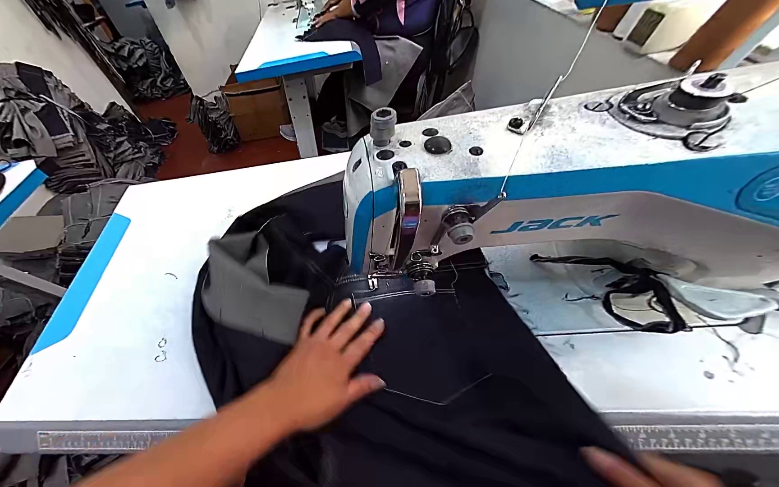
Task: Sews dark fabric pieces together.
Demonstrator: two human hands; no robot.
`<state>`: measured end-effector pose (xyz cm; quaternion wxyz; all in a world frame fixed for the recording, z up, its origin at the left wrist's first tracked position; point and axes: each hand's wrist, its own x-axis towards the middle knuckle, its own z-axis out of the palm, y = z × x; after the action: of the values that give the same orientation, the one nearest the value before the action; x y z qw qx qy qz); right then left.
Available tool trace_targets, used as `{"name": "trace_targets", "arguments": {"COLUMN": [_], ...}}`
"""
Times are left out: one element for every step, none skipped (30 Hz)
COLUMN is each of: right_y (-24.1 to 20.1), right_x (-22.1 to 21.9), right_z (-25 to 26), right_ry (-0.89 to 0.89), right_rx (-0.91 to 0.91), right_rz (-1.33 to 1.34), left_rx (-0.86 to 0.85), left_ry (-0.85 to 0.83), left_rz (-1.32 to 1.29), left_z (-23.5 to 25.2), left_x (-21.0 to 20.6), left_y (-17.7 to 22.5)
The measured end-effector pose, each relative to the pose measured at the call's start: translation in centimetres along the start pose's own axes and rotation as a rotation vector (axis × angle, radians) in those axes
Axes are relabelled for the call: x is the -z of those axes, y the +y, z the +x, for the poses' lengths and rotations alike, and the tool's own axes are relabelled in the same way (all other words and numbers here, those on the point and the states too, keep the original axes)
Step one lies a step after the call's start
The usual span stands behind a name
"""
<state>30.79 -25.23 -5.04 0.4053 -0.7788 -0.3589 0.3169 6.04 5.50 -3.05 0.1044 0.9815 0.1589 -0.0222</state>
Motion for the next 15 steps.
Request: {"name": "trace_targets", "arguments": {"right_y": [-0.1, -0.7, -1.8, -3.2, -4.8, -6.4, -7.9, -8.9, -9.4, -9.6, -9.4, -8.9, -8.3, -7.9, -7.7], "right_x": [3.3, 5.7, 7.0, 7.2, 6.5, 5.1, 3.1, 0.7, -2.0, -4.4, -6.5, -8.2, -9.4, -10.2, -10.8], "right_z": [-0.1, -0.2, 0.0, 0.4, 1.0, 1.9, 3.3, 5.2, 7.7, 10.4, 12.8, 14.8, 15.9, 16.1, 15.9], "right_ry": [0.034, 0.054, 0.084, 0.128, 0.179, 0.219, 0.234, 0.228, 0.195, 0.117, 0.036, -0.011, -0.020, -0.004, 0.022], "right_rx": [0.028, 0.035, 0.041, 0.104, 0.223, 0.386, 0.568, 0.750, 0.906, 1.012, 1.069, 1.088, 1.077, 1.043, 1.001], "right_rz": [-0.188, -0.365, -0.535, -0.689, -0.799, -0.845, -0.819, -0.747, -0.669, -0.614, -0.593, -0.590, -0.579, -0.577, -0.594], "left_rx": [0.036, 0.060, 0.093, 0.135, 0.177, 0.214, 0.236, 0.235, 0.221, 0.207, 0.194, 0.182, 0.165, 0.145, 0.113], "left_ry": [0.022, 0.066, 0.131, 0.229, 0.319, 0.361, 0.364, 0.368, 0.382, 0.400, 0.422, 0.441, 0.450, 0.450, 0.451], "left_rz": [-0.042, -0.078, -0.113, -0.149, -0.186, -0.213, -0.218, -0.194, -0.150, -0.107, -0.074, -0.054, -0.063, -0.090, -0.107], "left_z": [-0.2, -0.2, 0.1, 0.6, 1.1, 1.3, 1.3, 1.2, 1.1, 1.1, 1.0, 0.8, 0.7, 0.5, 0.5], "left_x": [-0.8, -1.5, -2.0, -2.5, -2.8, -2.8, -2.7, -2.8, -3.0, -3.3, -3.6, -3.8, -3.8, -3.7, -3.4], "left_y": [2.6, 4.5, 5.5, 5.9, 5.8, 5.6, 5.6, 5.7, 5.8, 5.9, 5.8, 5.4, 4.7, 3.7, 2.6]}}
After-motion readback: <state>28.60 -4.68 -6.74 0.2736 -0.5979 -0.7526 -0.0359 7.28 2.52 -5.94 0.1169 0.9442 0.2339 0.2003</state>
